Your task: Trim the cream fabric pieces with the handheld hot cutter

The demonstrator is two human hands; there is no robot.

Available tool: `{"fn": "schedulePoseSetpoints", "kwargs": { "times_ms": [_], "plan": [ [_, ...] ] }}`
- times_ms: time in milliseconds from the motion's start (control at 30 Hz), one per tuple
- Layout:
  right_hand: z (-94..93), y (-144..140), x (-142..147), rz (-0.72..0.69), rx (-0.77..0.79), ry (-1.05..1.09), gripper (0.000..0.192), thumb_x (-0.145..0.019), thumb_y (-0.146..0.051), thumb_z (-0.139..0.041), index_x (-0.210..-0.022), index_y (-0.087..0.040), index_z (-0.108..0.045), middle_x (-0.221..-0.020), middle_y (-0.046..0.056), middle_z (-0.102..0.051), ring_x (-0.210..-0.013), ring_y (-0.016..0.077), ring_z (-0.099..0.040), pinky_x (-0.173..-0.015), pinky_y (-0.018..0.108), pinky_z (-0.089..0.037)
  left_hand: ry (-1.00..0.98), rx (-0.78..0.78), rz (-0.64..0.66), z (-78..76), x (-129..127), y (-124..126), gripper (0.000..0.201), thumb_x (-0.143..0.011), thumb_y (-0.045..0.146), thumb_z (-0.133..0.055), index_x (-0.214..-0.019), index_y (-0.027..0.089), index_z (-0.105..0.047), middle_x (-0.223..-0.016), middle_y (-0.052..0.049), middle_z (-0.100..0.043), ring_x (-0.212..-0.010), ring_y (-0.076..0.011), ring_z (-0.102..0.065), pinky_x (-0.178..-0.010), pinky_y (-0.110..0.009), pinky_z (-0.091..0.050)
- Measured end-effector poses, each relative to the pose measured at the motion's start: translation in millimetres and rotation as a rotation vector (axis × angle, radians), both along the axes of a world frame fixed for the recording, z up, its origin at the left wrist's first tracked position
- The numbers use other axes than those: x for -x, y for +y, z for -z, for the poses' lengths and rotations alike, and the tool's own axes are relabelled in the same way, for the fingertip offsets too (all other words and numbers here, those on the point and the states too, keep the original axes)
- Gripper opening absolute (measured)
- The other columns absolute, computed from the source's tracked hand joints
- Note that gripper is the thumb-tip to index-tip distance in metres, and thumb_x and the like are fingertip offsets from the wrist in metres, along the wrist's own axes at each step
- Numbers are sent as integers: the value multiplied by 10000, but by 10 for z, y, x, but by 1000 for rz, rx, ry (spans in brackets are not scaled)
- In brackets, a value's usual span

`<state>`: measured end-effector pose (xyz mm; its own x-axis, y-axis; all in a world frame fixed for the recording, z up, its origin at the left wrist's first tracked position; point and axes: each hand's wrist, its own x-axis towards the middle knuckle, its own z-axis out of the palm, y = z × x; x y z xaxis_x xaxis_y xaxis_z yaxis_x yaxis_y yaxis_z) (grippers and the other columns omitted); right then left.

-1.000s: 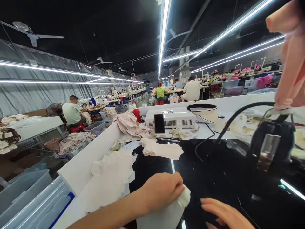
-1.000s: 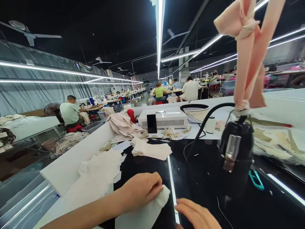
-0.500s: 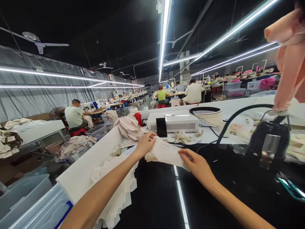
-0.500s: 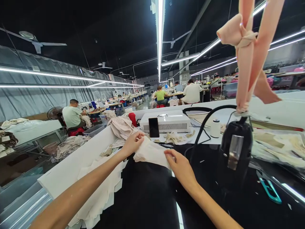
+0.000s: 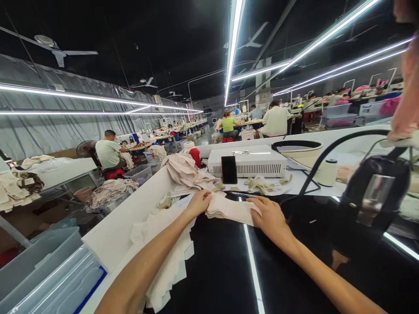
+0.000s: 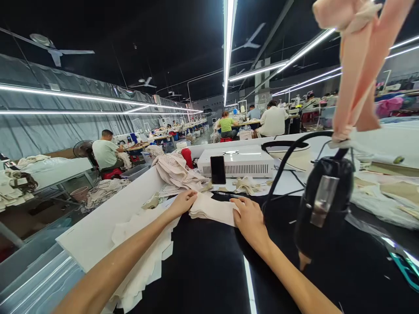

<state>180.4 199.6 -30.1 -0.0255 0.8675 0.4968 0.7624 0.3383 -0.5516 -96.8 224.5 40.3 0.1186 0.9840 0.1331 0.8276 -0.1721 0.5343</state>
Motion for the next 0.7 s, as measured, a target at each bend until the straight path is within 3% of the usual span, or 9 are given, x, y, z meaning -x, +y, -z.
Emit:
{"fn": "schedulePoseSetpoints", "kwargs": {
  "times_ms": [100,200,300,467,700],
  "plan": [
    [40,-162,-48,-44,-62,-9,360,-1026,-213,-573,-1296,-224,-810,-1423,152,-742,-1399,413,-646,-1186,626,-525,71,44,-50,-165,283,-141,382,-1112,404,-742,-1414,178,-680,-1384,-117,-707,-1153,-271,-745,-975,-474,-667],
    [91,-353,-58,-114,-104,5,357,-1027,-316,-552,-1258,-244,-815,-1394,143,-763,-1360,401,-682,-1150,592,-560,199,61,-108,-360,664,-391,368,-1111,409,-741,-1395,181,-693,-1399,-118,-704,-1194,-282,-734,-1017,-497,-651],
    [135,-540,-10,-185,-117,24,314,-1016,-366,-565,-1175,-269,-817,-1341,131,-786,-1282,375,-736,-1097,555,-606,324,107,-176,-457,986,-679,372,-1107,409,-747,-1393,177,-693,-1395,-118,-705,-1197,-285,-733,-1020,-503,-648],
    [108,-809,162,-299,-67,59,277,-1040,-382,-538,-1076,-309,-803,-1293,93,-787,-1184,317,-795,-1036,492,-652,401,161,-250,-377,1171,-994,376,-1101,399,-757,-1395,174,-691,-1388,-117,-707,-1183,-282,-738,-1008,-497,-654],
    [-14,-1083,304,-452,102,163,289,-1058,-393,-507,-1055,-299,-780,-1307,96,-755,-1166,308,-774,-1036,492,-608,236,49,-258,-332,1170,-1118,345,-1106,427,-742,-1330,168,-705,-1315,-103,-721,-1130,-264,-734,-985,-476,-642]
  ]
}}
